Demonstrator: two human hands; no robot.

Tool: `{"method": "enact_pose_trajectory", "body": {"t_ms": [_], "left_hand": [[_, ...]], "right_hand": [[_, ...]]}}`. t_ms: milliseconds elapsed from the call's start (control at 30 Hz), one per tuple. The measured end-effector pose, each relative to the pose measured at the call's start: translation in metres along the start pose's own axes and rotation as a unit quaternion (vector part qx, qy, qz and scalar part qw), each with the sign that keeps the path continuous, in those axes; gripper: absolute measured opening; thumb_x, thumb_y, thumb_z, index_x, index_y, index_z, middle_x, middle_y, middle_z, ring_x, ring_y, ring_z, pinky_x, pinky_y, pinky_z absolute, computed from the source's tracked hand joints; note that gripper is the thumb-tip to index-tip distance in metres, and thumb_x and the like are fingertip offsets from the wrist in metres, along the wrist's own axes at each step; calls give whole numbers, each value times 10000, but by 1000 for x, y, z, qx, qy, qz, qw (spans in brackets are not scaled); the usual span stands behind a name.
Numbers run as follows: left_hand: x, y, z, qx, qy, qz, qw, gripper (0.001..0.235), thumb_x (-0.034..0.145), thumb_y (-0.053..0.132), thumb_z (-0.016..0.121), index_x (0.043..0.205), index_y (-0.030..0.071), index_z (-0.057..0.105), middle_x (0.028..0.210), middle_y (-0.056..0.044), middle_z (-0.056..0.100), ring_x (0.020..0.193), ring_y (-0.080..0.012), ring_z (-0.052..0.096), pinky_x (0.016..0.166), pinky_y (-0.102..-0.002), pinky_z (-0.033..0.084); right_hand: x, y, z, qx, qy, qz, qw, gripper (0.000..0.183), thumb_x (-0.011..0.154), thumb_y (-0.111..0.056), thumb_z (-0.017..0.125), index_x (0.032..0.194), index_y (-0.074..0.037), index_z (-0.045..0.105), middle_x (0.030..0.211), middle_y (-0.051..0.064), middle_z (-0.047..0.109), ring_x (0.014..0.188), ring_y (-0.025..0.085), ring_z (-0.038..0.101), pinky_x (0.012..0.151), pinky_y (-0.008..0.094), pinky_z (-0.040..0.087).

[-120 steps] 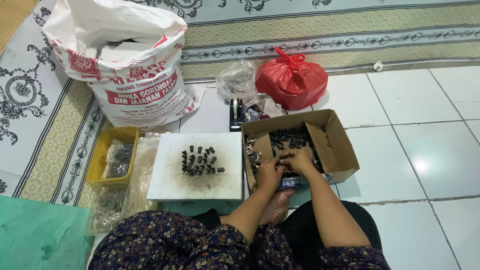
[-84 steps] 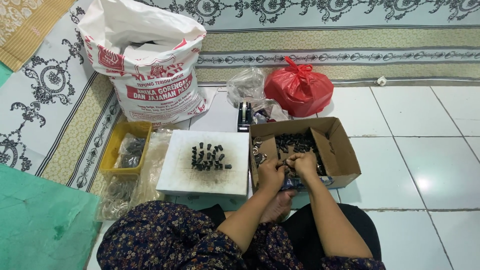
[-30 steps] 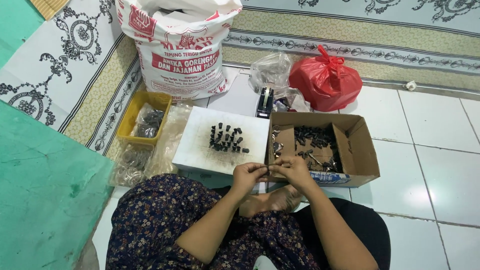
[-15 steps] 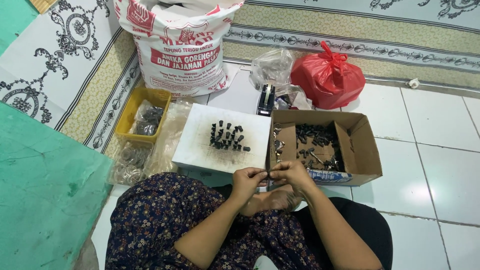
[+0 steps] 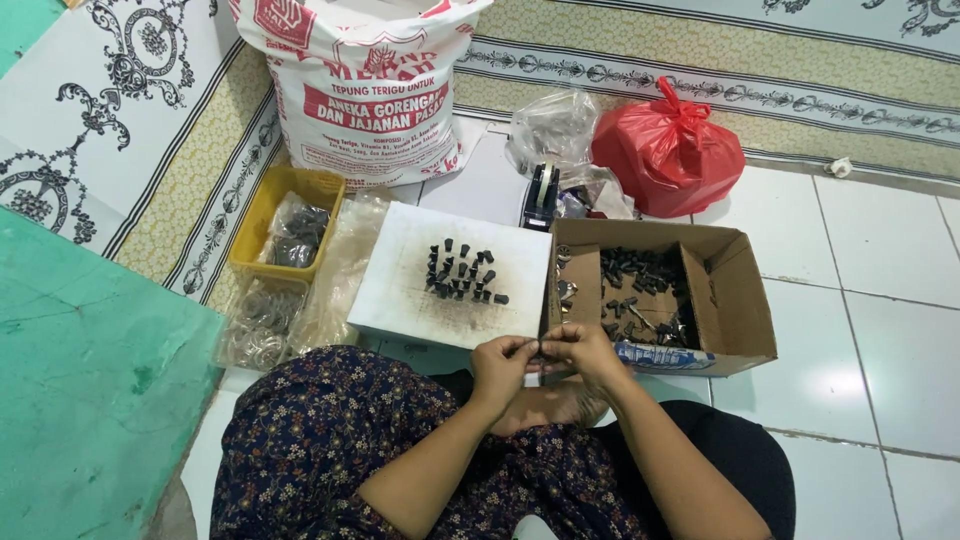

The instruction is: The person sits on the floor and repeatedly picks up small black plastic parts and metal rings from a cardboard box. They connect the parts by hand and place the assembled units onto a white foam board. The process continues with the person handling the components one at a time.

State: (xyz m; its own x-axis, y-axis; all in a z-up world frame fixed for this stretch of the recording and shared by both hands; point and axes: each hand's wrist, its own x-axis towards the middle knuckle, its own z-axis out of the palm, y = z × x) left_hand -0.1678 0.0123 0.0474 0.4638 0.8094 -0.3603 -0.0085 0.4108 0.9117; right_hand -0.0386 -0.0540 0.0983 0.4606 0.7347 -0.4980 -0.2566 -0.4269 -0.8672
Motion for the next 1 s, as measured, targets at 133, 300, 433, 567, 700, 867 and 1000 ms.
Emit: {"method": "enact_pose_trajectory", "body": {"t_ms": [133, 300, 433, 567, 700, 867, 1000], "left_hand": [[6, 44, -4, -27, 26, 10, 999, 220, 898, 29, 769, 1063, -113, 742, 943, -357, 728, 758, -380, 758, 592, -384, 667], [32, 66, -19, 35, 20, 42, 998, 182, 928, 50, 750, 1041, -92, 750, 944, -323, 743, 763, -365, 766, 636, -385, 678], [61, 58, -44, 355, 80, 240, 900, 126, 923, 183, 751, 1008, 115, 814, 845, -115, 768, 789, -276, 764, 626, -348, 631], [60, 74, -48, 436, 65, 314, 841, 232, 977, 111, 627, 1156, 141, 772, 1040, -87, 743, 994, -281, 723, 864, -393, 586], [52, 80, -44, 471, 22, 328, 819, 348, 961, 35, 563, 1264, 123, 710, 1127, -119, 727, 1047, -321, 687, 895, -420, 575], [72, 54, -41, 460, 44, 358, 811, 354, 931, 41, 602, 1252, 137, 713, 1079, -119, 727, 997, -323, 696, 872, -412, 584], [73, 58, -32, 433, 59, 395, 808, 317, 942, 53, 609, 1224, 142, 723, 1044, -107, 721, 972, -303, 698, 863, -394, 583]], "right_hand": [[23, -4, -2, 43, -3, -13, 999, 310, 811, -71, 863, 1038, 104, 746, 871, 229, 706, 824, 284, 727, 717, 453, 664], [50, -17, 18, -11, -16, -104, 994, 337, 832, -69, 855, 1113, 80, 743, 950, 224, 719, 887, 249, 706, 752, 384, 652], [94, -4, 31, -66, 26, -174, 982, 319, 807, -91, 874, 1069, 54, 763, 875, 192, 731, 819, 187, 666, 734, 344, 634], [136, 12, 44, -296, 93, -261, 914, 164, 847, -156, 825, 1006, -117, 813, 865, 80, 766, 855, 200, 724, 706, 307, 616], [112, -7, 59, -467, 101, -278, 833, 159, 915, -250, 729, 1036, -176, 801, 926, 37, 753, 960, 210, 690, 824, 330, 587], [106, -7, 57, -499, 82, -313, 804, 185, 880, -235, 707, 1039, -181, 785, 937, 53, 739, 1009, 246, 668, 844, 373, 590], [108, -10, 37, -467, 87, -326, 818, 246, 844, -179, 743, 1085, -216, 774, 962, 24, 760, 1005, 230, 680, 879, 376, 580]]}}
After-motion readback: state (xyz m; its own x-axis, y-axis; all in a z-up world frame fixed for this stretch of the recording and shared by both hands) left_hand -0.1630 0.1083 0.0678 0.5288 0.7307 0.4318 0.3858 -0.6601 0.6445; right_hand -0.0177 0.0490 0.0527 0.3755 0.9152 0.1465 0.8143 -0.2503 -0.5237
